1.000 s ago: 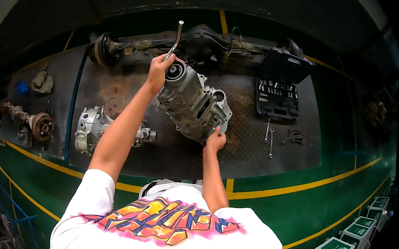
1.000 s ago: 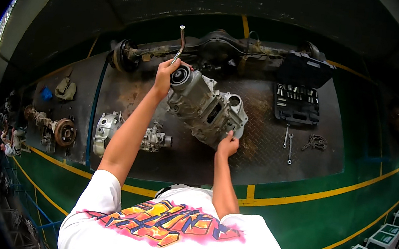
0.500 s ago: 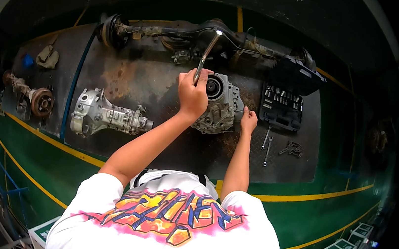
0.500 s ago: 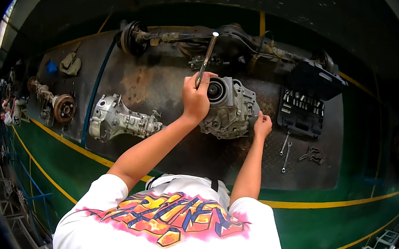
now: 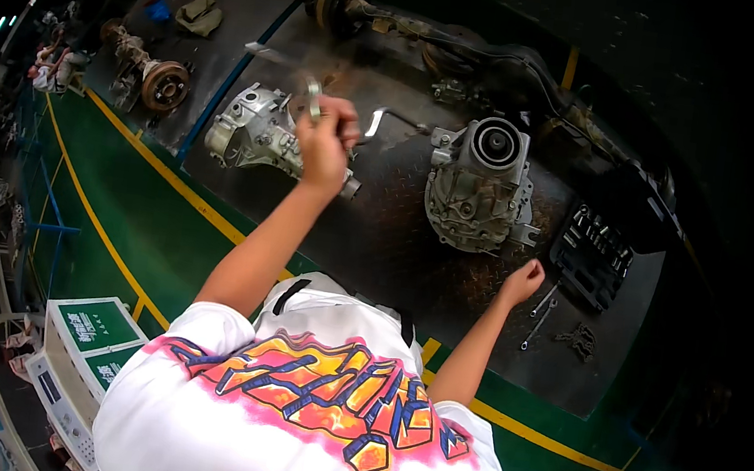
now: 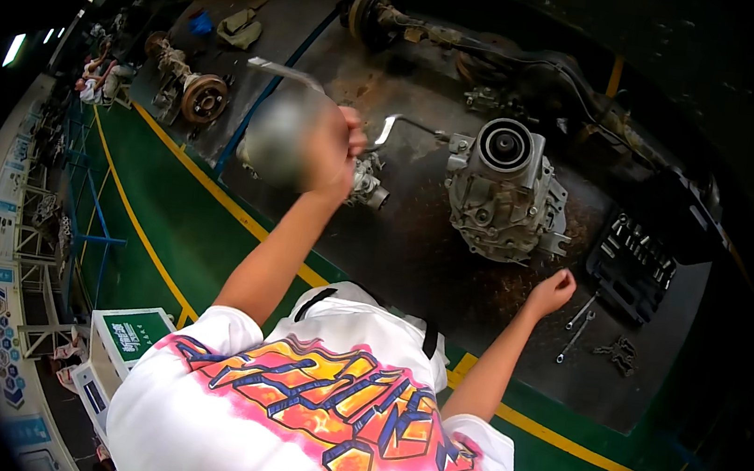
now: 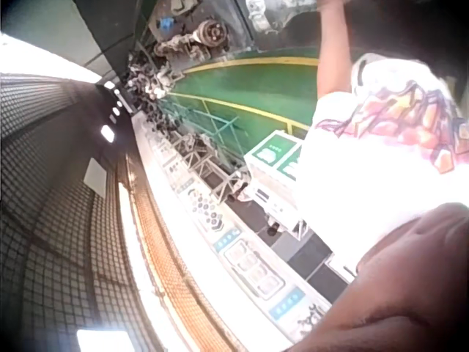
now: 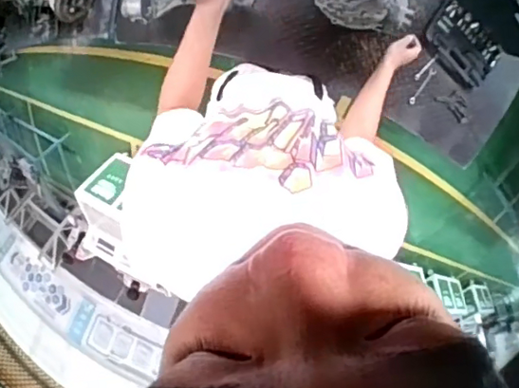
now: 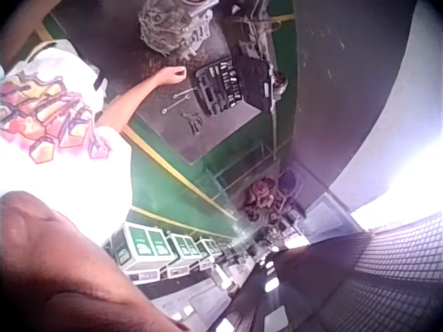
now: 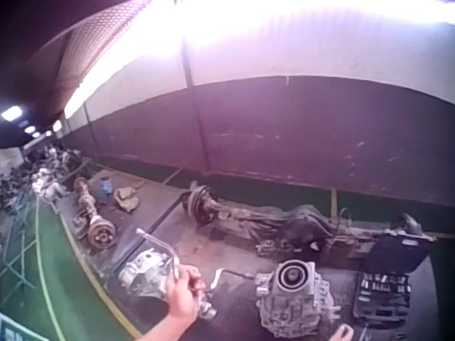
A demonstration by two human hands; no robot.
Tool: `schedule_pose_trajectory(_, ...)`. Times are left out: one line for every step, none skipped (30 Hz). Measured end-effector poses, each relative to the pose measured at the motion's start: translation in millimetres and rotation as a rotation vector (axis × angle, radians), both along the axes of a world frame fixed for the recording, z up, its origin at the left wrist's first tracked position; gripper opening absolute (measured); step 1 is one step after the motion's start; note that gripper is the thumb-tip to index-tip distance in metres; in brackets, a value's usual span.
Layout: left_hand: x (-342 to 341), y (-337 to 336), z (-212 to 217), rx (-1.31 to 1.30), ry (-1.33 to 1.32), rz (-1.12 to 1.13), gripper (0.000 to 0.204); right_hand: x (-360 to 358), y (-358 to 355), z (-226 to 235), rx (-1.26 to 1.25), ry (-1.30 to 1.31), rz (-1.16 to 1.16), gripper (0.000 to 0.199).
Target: The person uses a socket wrench and an open-end wrench to loosen and remove bolts from a transmission housing on a workbench.
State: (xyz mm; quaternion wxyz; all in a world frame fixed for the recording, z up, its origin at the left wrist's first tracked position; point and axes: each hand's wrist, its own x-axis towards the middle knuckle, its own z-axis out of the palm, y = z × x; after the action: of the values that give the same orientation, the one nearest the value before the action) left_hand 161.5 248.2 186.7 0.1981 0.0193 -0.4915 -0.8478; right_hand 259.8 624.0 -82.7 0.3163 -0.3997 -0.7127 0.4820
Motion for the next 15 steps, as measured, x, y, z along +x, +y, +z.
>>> schedule_pose_trajectory(12, -30, 2, 0.042, 0.029, -0.002, 0.034, 24, -9, -10, -0.058, 0.015, -0.05, 0.026)
schedule_pose_trajectory(27, -61, 12, 0.098, 0.005, 0.057, 0.035, 41, -23, -27, -0.116, 0.029, -0.082, 0.023)
schedule_pose_trajectory(38, -90, 20, 0.092, -0.023, 0.097, 0.035, 66, -31, -53, -0.3, -0.058, -0.021, 0.02)
schedule_pose_trajectory(48, -121, 26, 0.083, -0.052, 0.145, 0.035, 88, -40, -73, -0.486, -0.147, 0.047, 0.017)
schedule_pose_trajectory(60, -155, 29, 0.018, -0.136, 0.171, 0.033, 104, -59, -76, -0.569, -0.245, 0.214, 0.016)
schedule_pose_trajectory(68, -184, 30, -0.042, -0.218, 0.188, 0.032, 115, -85, -74, -0.645, -0.339, 0.373, 0.015)
schedule_pose_trajectory(74, -208, 27, -0.152, -0.342, 0.226, 0.031, 120, -108, -70, -0.658, -0.412, 0.488, 0.016)
schedule_pose_trajectory(80, -230, 19, -0.261, -0.467, 0.261, 0.03, 125, -131, -66, -0.668, -0.486, 0.602, 0.017)
schedule_pose_trajectory(83, -255, 2, -0.398, -0.57, 0.302, 0.03, 120, -154, -59, -0.706, -0.525, 0.69, 0.018)
schedule_pose_trajectory(83, -276, -22, -0.579, -0.651, 0.35, 0.033, 113, -177, -52, -0.743, -0.564, 0.771, 0.018)
schedule_pose_trajectory(85, -299, -54, -0.692, -0.655, 0.411, 0.034, 104, -199, -43, -0.729, -0.564, 0.842, 0.019)
schedule_pose_trajectory(83, -317, -79, -0.804, -0.655, 0.468, 0.035, 90, -222, -35, -0.714, -0.562, 0.91, 0.019)
schedule_pose_trajectory(80, -328, -90, -0.795, -0.655, 0.445, 0.035, 75, -243, -28, -0.688, -0.502, 0.984, 0.021)
schedule_pose_trajectory(80, -336, -101, -0.796, -0.661, 0.428, 0.035, 60, -263, -22, -0.659, -0.446, 1.055, 0.023)
schedule_pose_trajectory(82, -342, -112, -0.796, -0.67, 0.408, 0.036, 46, -282, -19, -0.575, -0.444, 1.143, 0.024)
